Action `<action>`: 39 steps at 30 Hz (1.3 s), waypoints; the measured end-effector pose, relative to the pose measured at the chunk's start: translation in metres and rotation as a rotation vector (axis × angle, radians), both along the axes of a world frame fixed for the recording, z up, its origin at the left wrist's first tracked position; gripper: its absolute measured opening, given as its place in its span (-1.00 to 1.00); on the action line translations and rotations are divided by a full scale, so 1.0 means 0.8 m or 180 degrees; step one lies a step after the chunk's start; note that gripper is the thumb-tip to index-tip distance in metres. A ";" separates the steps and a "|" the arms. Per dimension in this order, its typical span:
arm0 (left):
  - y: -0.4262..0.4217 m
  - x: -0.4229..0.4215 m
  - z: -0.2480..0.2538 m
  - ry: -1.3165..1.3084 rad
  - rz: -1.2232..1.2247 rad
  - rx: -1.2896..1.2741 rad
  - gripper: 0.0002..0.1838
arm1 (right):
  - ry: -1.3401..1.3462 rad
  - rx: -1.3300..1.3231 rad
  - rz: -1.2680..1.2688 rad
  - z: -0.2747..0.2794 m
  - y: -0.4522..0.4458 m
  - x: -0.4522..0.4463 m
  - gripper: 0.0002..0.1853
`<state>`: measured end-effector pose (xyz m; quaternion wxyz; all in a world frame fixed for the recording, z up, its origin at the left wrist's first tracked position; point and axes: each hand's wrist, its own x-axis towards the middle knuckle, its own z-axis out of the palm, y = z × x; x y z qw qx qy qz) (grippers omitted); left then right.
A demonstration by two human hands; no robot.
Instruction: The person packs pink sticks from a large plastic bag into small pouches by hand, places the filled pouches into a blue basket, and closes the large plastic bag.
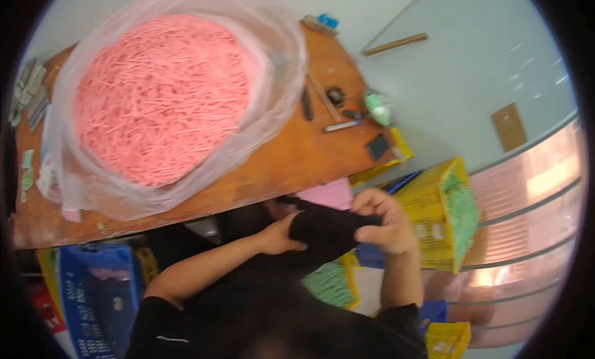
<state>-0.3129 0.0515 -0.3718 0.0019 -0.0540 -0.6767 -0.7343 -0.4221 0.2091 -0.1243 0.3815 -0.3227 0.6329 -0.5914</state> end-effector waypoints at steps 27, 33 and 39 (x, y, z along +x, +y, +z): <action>0.238 0.553 -0.146 -0.4282 0.3255 -0.0214 -0.68 | -0.2235 0.3917 0.0128 -0.207 0.035 0.080 -0.93; 0.249 0.548 -0.162 -0.4377 0.3370 -0.0106 -0.71 | -0.1544 0.3791 0.0476 -0.244 -0.015 0.097 -0.93; 0.259 0.546 -0.163 -0.4390 0.3364 -0.0087 -0.74 | -0.1087 0.3597 0.0640 -0.268 -0.033 0.108 -0.92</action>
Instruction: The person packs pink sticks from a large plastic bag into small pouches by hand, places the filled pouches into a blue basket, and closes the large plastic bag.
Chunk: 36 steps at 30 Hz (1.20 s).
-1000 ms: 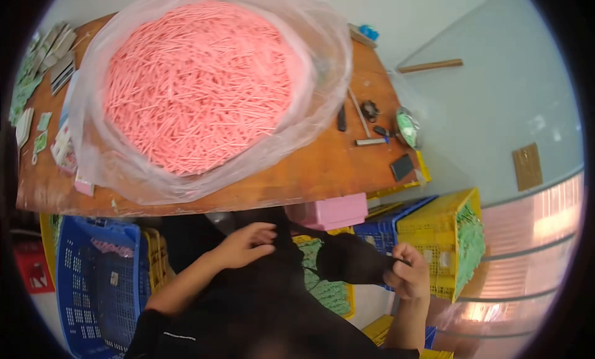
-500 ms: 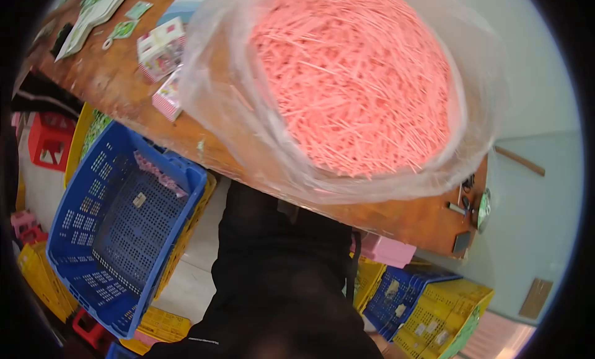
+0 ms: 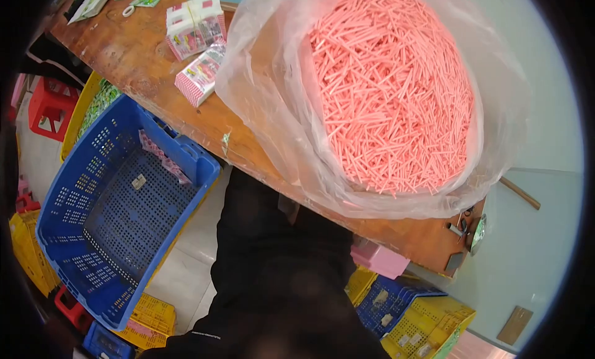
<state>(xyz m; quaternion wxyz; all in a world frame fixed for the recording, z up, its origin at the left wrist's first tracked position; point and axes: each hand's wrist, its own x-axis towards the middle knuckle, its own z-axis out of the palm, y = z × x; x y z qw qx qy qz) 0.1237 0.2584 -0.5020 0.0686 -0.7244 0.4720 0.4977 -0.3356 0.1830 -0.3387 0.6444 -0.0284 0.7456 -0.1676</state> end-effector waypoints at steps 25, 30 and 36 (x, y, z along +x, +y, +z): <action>0.020 0.013 0.015 -0.0138 -0.0218 0.0234 -0.86 | 0.0897 -0.0643 0.0545 -0.060 -0.050 0.031 -0.82; 0.005 0.023 0.020 -0.0149 -0.0203 0.0218 -0.89 | 0.0961 -0.0771 0.0613 -0.078 -0.051 0.015 -0.79; 0.021 0.020 0.016 -0.0220 -0.0245 0.0326 -0.91 | 0.1153 -0.0874 0.0732 -0.081 -0.056 0.001 -0.76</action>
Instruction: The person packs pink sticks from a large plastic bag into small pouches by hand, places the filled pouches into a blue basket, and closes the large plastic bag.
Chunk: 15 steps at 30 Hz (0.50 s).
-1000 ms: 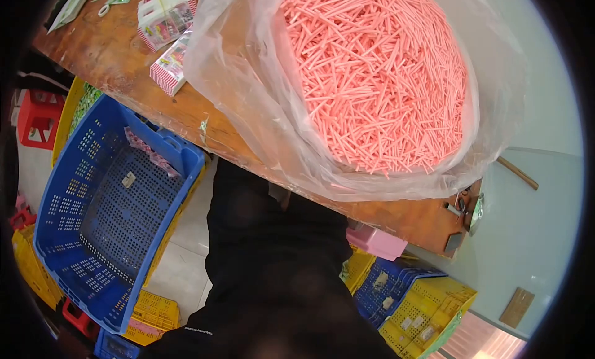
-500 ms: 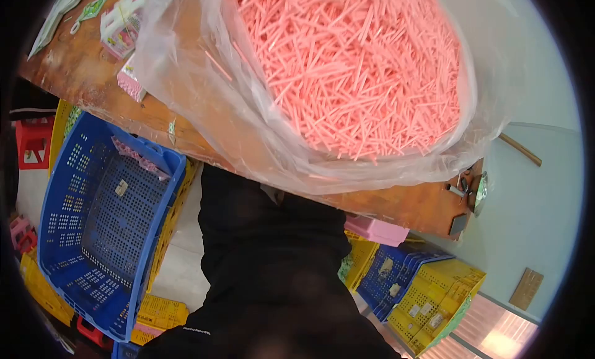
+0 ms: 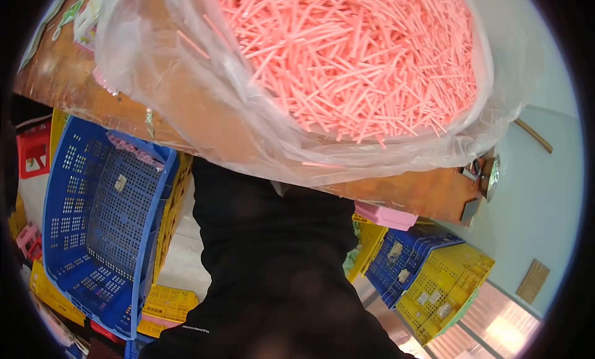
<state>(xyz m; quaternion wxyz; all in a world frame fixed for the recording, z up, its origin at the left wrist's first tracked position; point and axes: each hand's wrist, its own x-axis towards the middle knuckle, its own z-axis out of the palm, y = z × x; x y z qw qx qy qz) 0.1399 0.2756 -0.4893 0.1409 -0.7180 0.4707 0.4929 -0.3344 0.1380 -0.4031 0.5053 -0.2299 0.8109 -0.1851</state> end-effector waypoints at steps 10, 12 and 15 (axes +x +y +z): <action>0.003 0.001 0.010 -0.0049 -0.0052 0.0074 -0.94 | 0.0223 -0.0128 0.0150 -0.016 -0.018 -0.015 -0.72; 0.005 -0.001 0.014 -0.0061 -0.0033 0.0083 -0.95 | 0.0232 -0.0121 0.0180 -0.017 -0.018 -0.019 -0.71; 0.010 -0.002 0.017 -0.0098 -0.0076 0.0095 -0.95 | 0.0242 -0.0148 0.0197 -0.018 -0.017 -0.024 -0.69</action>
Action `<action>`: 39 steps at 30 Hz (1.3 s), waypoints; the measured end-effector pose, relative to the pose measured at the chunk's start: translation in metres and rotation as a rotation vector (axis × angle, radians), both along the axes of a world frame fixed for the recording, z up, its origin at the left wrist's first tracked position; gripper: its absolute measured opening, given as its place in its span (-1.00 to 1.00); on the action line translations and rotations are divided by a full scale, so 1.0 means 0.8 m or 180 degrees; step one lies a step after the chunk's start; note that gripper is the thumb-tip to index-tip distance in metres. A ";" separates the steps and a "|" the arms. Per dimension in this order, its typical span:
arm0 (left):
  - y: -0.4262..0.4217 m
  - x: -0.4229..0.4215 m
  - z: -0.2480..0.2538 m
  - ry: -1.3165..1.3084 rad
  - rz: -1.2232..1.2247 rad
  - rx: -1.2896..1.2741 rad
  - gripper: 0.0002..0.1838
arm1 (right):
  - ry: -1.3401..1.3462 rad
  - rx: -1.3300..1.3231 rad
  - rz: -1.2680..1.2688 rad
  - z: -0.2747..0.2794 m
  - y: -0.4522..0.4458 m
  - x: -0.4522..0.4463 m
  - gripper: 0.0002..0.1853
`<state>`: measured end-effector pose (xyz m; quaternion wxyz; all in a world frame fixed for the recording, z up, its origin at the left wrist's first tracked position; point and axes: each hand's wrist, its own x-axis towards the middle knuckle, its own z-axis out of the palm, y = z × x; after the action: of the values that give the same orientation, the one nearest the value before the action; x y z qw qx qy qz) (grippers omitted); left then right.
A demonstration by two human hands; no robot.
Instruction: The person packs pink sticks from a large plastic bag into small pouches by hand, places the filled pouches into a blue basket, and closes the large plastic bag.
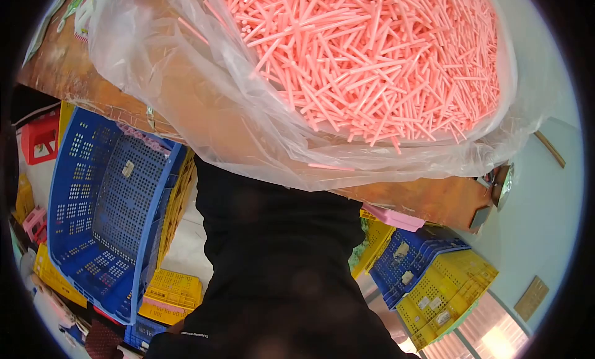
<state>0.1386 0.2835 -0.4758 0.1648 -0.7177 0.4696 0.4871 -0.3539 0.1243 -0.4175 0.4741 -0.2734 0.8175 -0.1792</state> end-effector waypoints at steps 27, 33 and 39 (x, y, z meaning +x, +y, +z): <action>-0.139 -0.075 0.120 0.1278 0.5499 -0.0029 -0.63 | -0.0244 0.0212 -0.0391 0.049 0.138 -0.059 -0.56; -0.185 -0.081 0.162 0.2075 0.3962 0.0211 -0.81 | -0.0473 0.0123 -0.0599 0.080 0.174 -0.056 -0.53; -0.209 -0.150 0.114 0.2673 0.2071 -0.1744 -0.79 | -0.2221 -0.0913 -0.1094 0.133 0.103 -0.021 -0.49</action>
<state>0.0185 0.1164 -0.3849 -0.3838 -0.5871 0.3592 0.6156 -0.3705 0.2063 -0.3114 0.6430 -0.1190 0.6083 -0.4499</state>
